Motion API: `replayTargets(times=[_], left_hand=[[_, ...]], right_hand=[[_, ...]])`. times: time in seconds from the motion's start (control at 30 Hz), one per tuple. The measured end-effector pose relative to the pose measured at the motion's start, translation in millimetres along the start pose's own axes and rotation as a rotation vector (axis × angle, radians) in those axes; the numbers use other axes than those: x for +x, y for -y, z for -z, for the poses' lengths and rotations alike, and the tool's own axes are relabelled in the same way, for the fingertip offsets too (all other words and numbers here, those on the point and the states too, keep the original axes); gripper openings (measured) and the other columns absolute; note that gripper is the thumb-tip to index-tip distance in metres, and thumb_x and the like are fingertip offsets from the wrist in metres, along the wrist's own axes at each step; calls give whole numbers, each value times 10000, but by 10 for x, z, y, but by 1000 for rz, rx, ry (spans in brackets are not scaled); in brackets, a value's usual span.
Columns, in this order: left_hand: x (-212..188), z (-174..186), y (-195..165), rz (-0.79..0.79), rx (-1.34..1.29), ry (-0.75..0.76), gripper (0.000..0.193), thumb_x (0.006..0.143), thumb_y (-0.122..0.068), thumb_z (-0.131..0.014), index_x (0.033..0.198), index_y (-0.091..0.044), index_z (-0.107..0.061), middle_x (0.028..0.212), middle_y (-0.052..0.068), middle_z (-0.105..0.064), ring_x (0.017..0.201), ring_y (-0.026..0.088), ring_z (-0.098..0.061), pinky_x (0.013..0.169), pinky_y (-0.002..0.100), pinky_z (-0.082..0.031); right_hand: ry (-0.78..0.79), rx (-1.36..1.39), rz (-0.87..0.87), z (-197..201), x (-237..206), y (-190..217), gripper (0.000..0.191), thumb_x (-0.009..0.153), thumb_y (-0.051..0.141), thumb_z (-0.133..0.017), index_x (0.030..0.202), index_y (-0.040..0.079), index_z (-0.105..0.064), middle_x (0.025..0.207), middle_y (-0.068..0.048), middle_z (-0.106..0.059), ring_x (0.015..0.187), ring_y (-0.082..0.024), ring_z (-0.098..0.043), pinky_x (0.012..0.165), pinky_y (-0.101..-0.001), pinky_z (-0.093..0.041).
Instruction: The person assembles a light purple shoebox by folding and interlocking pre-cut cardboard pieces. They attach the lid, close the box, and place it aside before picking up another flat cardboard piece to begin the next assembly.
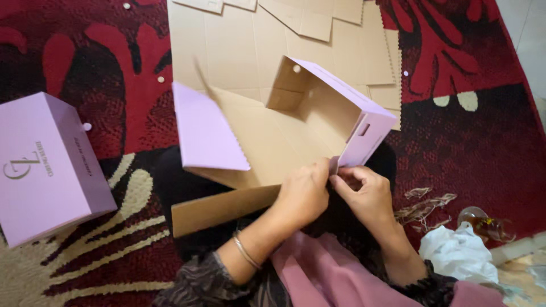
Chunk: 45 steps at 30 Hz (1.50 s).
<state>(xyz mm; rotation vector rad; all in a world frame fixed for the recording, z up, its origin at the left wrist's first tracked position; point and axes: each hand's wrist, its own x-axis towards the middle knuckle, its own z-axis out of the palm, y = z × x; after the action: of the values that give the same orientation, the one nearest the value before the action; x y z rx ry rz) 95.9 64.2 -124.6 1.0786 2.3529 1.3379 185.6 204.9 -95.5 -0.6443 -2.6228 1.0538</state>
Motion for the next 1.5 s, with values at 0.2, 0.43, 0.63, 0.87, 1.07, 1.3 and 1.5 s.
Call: replayTargets(times=[0.2, 0.43, 0.63, 0.87, 1.07, 1.3, 1.5], left_hand=[[189, 64, 56, 125, -184, -25, 153, 795, -146, -763, 852, -21, -696, 794, 198, -722, 796, 402, -703, 690, 489, -543], [157, -117, 11, 296, -382, -79, 176, 879, -154, -724, 984, -17, -690, 848, 176, -753, 783, 304, -756, 704, 398, -583], [117, -112, 27, 366, -506, -73, 155, 916, -168, -708, 986, -30, -705, 844, 128, -773, 763, 226, -772, 696, 348, -594], [104, -85, 40, 372, -500, -57, 225, 848, -85, -749, 1066, -49, -710, 838, 122, -756, 757, 224, -747, 694, 347, -578], [100, -108, 79, 430, -530, -3, 244, 847, -98, -743, 1087, -70, -708, 867, 89, -770, 779, 187, -745, 705, 337, -575], [73, -150, 152, 413, -591, -5, 244, 862, -82, -728, 1102, -81, -682, 877, 86, -767, 803, 180, -746, 716, 332, -581], [66, -171, 180, 453, -501, 10, 265, 854, -74, -728, 1116, -82, -692, 944, 124, -773, 780, 228, -761, 707, 362, -575]], right_hand=[[-66, -22, -15, -1, -15, 14, 179, 851, 126, -761, 966, -10, -749, 869, -112, -755, 696, -144, -720, 649, -292, -567], [-96, -203, 67, -57, -19, 90, 158, 817, 110, -784, 899, -12, -726, 859, -145, -726, 682, -230, -729, 647, -333, -579], [-116, -182, 64, -96, -17, 49, 134, 837, 98, -781, 859, -9, -703, 853, -144, -724, 674, -243, -725, 628, -348, -570], [-141, -139, 127, -184, -63, -4, 95, 874, 57, -743, 887, -3, -670, 860, -142, -694, 696, -261, -702, 634, -359, -552], [-131, -105, 128, -241, -77, -23, 89, 876, 32, -722, 911, -14, -653, 847, -149, -663, 695, -278, -687, 633, -369, -542], [-146, -141, 187, -248, -87, 46, 90, 879, 32, -741, 899, -21, -670, 870, -148, -683, 742, -294, -699, 665, -370, -552], [-127, -101, 123, -228, -65, 33, 96, 869, 62, -764, 897, -14, -711, 868, -143, -710, 725, -275, -725, 645, -361, -563]])
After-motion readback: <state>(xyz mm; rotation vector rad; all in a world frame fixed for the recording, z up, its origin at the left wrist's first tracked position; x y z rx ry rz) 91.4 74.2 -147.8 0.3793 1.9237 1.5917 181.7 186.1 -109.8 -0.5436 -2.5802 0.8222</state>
